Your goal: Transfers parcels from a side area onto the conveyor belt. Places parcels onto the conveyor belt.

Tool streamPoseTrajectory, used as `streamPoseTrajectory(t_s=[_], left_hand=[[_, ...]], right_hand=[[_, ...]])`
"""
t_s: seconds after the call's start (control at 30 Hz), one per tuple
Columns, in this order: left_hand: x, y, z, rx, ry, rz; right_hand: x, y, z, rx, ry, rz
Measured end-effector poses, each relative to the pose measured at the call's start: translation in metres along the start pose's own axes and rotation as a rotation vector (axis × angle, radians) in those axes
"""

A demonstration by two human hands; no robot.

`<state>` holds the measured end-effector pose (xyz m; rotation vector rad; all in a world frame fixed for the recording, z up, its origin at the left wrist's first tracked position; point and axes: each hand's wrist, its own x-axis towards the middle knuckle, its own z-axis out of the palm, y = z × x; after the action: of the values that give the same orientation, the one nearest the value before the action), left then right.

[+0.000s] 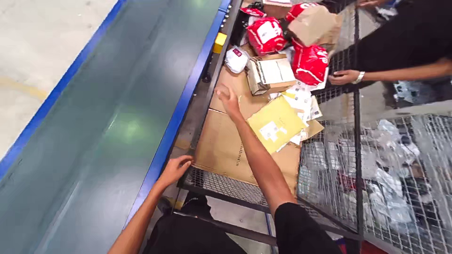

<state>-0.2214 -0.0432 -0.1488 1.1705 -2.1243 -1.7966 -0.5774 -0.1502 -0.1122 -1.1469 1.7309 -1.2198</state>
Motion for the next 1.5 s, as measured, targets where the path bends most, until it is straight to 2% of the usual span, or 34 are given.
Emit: streamPoseTrajectory(t_s=[0.07,0.17,0.33,0.43,0.53,0.63,0.67,0.73,0.8,0.83,0.9,1.0,1.03,1.1,1.23,1.37,1.5], left_hand=[[-0.058,-0.034,0.009,-0.074,0.159,-0.083],[-0.151,-0.074,0.028,-0.203,0.439,-0.196],[-0.284,-0.104,0.050,-0.341,0.894,-0.303],[-0.359,-0.108,0.059,-0.169,1.343,-0.375],[-0.446,-0.092,0.052,0.308,1.852,-0.507],[-0.563,-0.080,0.047,0.653,2.169,-0.746],[-0.608,-0.084,0.045,0.673,2.242,-0.860],[-0.686,-0.110,0.044,0.422,2.349,-1.088],[-0.739,-0.152,0.046,-0.008,2.337,-1.166],[-0.754,-0.174,0.046,-0.201,2.263,-1.124],[-0.749,-0.205,0.039,-0.552,2.121,-0.883],[-0.712,-0.214,0.028,-0.911,2.047,-0.450],[-0.701,-0.212,0.027,-0.955,2.021,-0.372],[-0.680,-0.202,0.021,-0.974,1.975,-0.303],[-0.641,-0.168,0.000,-0.824,1.855,-0.308],[-0.592,-0.114,-0.044,-0.611,1.584,-0.313],[-0.533,-0.054,-0.109,-0.266,1.194,-0.162]], right_hand=[[-0.038,0.008,0.062,0.052,-0.070,-0.062],[-0.123,0.006,0.158,0.162,-0.262,-0.085],[-0.263,-0.016,0.282,0.158,-0.558,-0.181],[-0.328,-0.029,0.338,0.138,-0.797,-0.207],[-0.374,-0.046,0.388,0.080,-1.015,-0.209],[-0.406,-0.081,0.447,-0.005,-1.209,-0.223],[-0.417,-0.095,0.471,-0.030,-1.273,-0.239],[-0.436,-0.126,0.524,-0.080,-1.378,-0.285],[-0.456,-0.154,0.580,-0.130,-1.414,-0.330],[-0.467,-0.164,0.607,-0.145,-1.410,-0.337],[-0.484,-0.172,0.649,-0.136,-1.418,-0.261],[-0.491,-0.167,0.660,0.025,-1.395,0.095],[-0.484,-0.165,0.650,0.053,-1.377,0.178],[-0.461,-0.162,0.623,0.071,-1.364,0.234],[-0.431,-0.149,0.546,0.162,-1.249,0.260],[-0.400,-0.123,0.445,0.370,-1.043,0.320],[-0.386,-0.097,0.332,0.578,-0.787,0.560]])
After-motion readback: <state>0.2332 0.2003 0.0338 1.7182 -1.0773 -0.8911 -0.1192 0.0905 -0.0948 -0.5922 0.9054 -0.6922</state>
